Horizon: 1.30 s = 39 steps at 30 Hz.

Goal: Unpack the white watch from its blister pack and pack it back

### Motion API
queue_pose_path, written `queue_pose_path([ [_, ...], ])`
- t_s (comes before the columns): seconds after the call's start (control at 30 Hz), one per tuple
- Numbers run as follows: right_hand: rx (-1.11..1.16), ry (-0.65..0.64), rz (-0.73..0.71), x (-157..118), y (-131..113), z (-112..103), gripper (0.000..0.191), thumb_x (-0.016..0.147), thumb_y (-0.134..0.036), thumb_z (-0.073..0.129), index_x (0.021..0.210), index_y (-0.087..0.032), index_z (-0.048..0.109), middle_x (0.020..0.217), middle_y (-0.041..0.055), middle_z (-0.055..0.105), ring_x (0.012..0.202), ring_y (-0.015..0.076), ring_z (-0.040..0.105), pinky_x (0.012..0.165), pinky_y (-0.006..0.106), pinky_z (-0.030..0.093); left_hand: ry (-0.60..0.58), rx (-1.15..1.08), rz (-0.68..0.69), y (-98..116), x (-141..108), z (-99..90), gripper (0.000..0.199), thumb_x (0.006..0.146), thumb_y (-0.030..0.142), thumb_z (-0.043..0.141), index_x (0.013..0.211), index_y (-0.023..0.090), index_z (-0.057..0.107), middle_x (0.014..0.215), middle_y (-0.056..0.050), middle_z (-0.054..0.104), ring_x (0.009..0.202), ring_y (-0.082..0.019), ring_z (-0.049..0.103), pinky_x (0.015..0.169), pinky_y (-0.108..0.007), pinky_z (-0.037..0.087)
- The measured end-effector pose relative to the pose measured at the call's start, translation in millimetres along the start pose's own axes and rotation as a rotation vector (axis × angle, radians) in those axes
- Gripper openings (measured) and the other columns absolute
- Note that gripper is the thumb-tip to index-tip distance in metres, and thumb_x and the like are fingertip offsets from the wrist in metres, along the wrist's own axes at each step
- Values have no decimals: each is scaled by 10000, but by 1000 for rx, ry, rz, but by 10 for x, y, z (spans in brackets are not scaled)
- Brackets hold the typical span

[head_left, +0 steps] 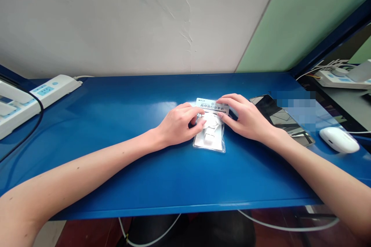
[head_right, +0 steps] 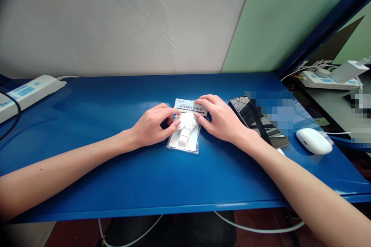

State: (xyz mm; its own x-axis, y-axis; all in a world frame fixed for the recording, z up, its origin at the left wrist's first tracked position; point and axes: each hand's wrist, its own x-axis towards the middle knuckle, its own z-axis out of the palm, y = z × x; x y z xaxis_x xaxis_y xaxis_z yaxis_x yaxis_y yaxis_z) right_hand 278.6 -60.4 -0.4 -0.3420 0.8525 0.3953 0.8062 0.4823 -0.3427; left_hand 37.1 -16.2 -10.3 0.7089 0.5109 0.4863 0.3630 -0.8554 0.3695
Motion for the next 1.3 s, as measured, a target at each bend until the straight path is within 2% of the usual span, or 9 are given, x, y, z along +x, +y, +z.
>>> queue_pose_path([
  [0.13,10,24,-71,-5,-68,-12,295,946,-300,558,1208,-182,627,1248,172,652,1156,314,609,955,491,531,40,8,13,4,-4,1,200,952,278,557,1043,115,630,667,-1,590,689,-177,557,659,-297,461],
  [0.27,-11,75,-114,3,-93,-15,256,934,-283,575,1163,-196,652,1196,153,696,1181,329,610,1038,548,470,56,25,2,4,-3,-11,214,949,299,568,1054,122,625,757,-40,631,766,-201,586,715,-328,503],
  [0.4,49,82,-166,-9,-123,-32,240,953,-302,562,1155,-213,655,1138,122,723,1122,294,647,972,473,531,34,-11,58,3,-1,-25,404,879,377,659,1192,132,588,1134,-149,658,1064,-274,605,911,-421,530],
  [0.47,88,10,-184,-25,-148,-40,290,965,-328,554,1217,-207,629,1199,127,706,1137,281,646,963,441,544,-40,-40,114,0,-5,-22,576,848,429,695,1308,125,530,1329,-198,583,1250,-321,547,1035,-470,487],
  [0.53,107,-76,-189,-40,-165,-39,394,967,-371,555,1315,-186,570,1310,152,654,1215,290,611,998,441,532,-106,-42,130,-5,-13,-12,673,855,474,687,1381,110,478,1418,-228,525,1349,-348,486,1102,-502,441],
  [0.77,41,-257,-150,-63,-158,-21,687,972,-506,508,1497,-90,356,1481,232,512,1342,351,520,1049,538,500,-248,37,1,-20,-20,1,829,880,598,613,1456,32,426,1502,-269,449,1433,-377,402,1166,-522,367],
  [1.07,-25,-298,-165,-57,-186,-39,742,966,-558,490,1491,-39,404,1532,222,464,1410,336,449,1133,516,433,-357,122,-47,-1,31,6,1058,799,772,596,1496,9,371,1550,-267,380,1465,-385,341,1189,-523,307],
  [1.17,-10,-316,-178,-50,-184,-62,814,935,-595,524,1516,-44,376,1550,208,445,1419,330,440,1148,494,420,-356,146,-24,7,39,-25,1096,752,802,614,1475,6,402,1518,-267,428,1432,-395,384,1177,-513,320],
  [1.3,0,-359,-192,-48,-182,-102,953,862,-650,597,1546,-46,322,1579,209,398,1432,348,419,1153,497,412,-348,142,30,12,40,-87,1029,745,792,623,1458,74,439,1438,-220,529,1354,-385,470,1124,-514,381],
])
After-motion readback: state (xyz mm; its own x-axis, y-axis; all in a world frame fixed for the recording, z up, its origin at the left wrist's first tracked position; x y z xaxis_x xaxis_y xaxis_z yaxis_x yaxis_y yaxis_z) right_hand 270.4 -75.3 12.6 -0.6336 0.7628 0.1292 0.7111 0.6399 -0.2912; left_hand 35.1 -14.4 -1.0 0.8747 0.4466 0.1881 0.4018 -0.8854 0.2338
